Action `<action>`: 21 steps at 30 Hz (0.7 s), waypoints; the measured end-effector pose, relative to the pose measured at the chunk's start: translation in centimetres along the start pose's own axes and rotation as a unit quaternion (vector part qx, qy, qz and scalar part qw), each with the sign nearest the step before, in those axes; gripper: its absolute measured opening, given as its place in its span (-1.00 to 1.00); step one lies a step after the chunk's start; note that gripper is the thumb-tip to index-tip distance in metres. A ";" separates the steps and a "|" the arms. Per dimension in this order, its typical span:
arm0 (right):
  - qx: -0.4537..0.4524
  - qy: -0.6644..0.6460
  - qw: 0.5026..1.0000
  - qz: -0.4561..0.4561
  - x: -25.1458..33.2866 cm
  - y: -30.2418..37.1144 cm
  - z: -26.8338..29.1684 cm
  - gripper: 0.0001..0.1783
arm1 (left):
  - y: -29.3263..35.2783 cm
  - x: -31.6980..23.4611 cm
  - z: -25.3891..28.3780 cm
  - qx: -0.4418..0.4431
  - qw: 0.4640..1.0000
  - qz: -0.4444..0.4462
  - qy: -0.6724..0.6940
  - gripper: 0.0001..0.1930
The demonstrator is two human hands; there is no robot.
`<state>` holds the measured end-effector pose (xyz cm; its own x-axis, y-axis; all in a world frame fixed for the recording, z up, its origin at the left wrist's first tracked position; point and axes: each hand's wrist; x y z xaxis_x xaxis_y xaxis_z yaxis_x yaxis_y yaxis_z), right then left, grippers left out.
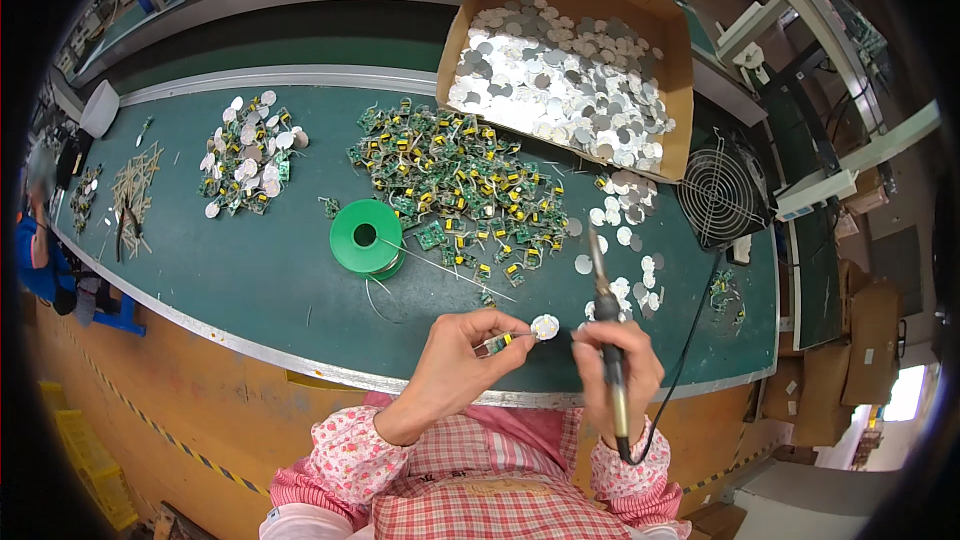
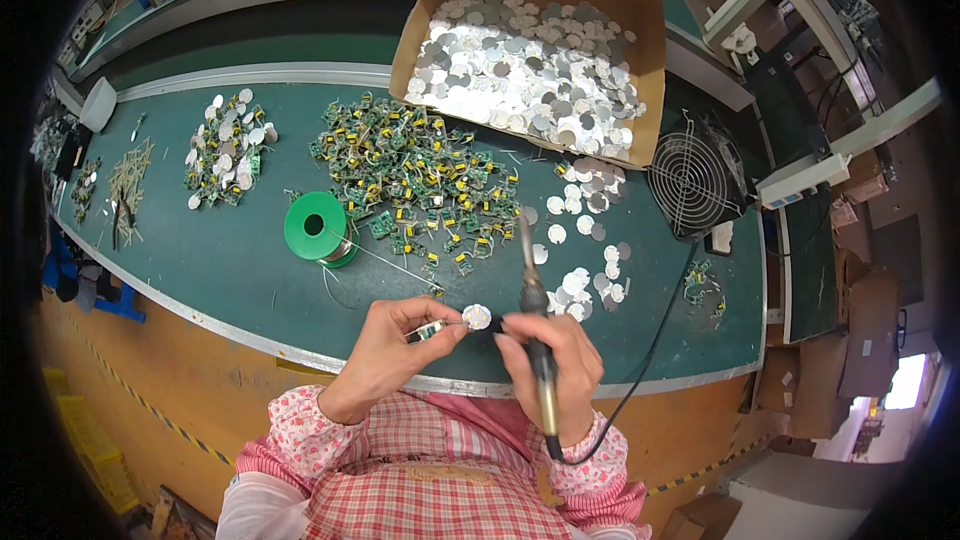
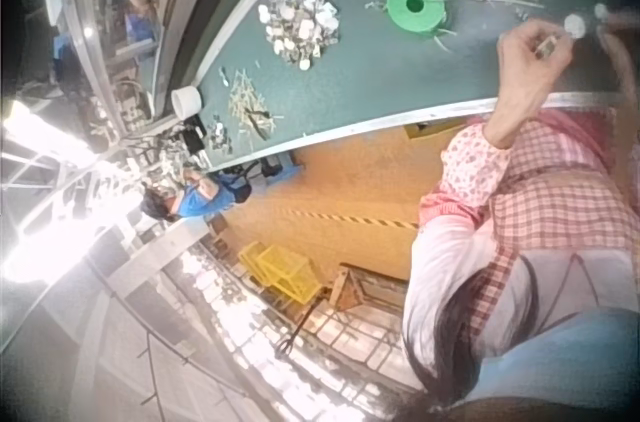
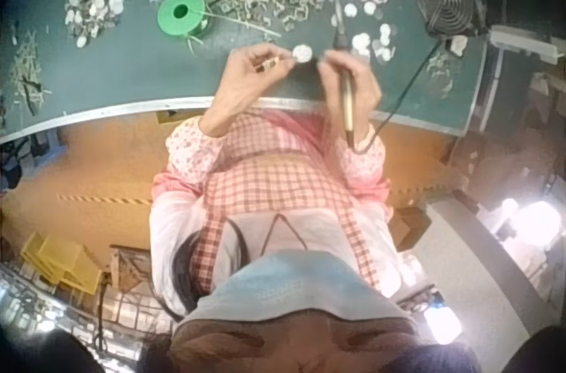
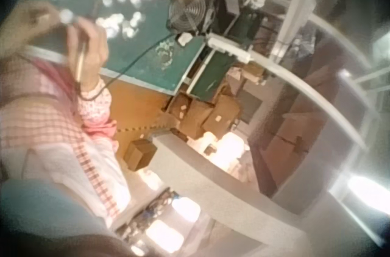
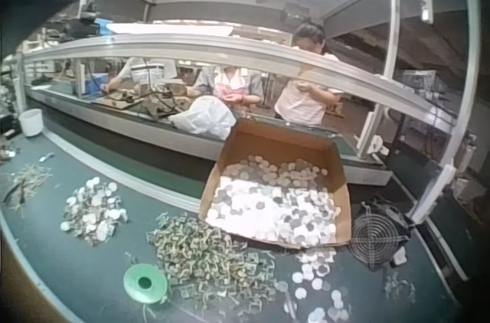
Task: The person solders wiring onto small circular LED components at an assembly line using a soldering iron.
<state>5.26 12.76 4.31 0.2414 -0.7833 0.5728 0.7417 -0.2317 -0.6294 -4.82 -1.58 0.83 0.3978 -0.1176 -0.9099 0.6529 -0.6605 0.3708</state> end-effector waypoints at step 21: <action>0.037 -0.089 0.995 0.028 2.1 1.4 1.2 -0.74 | -0.4 -1.8 0.7 -0.042 0.988 0.055 0.139 -0.88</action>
<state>7.56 11.48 5.20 0.3860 -0.6779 0.6257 0.7660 -0.1425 -0.6269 -6.29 -1.63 2.16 0.6236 0.0309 -0.7811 0.6426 -0.5892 0.4898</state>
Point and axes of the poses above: each hand's wrist, its own y-axis away from the middle knuckle, its own z-axis out of the back of the hand, x = y × z, and after that the axes turned 11 degrees about z, right-handed
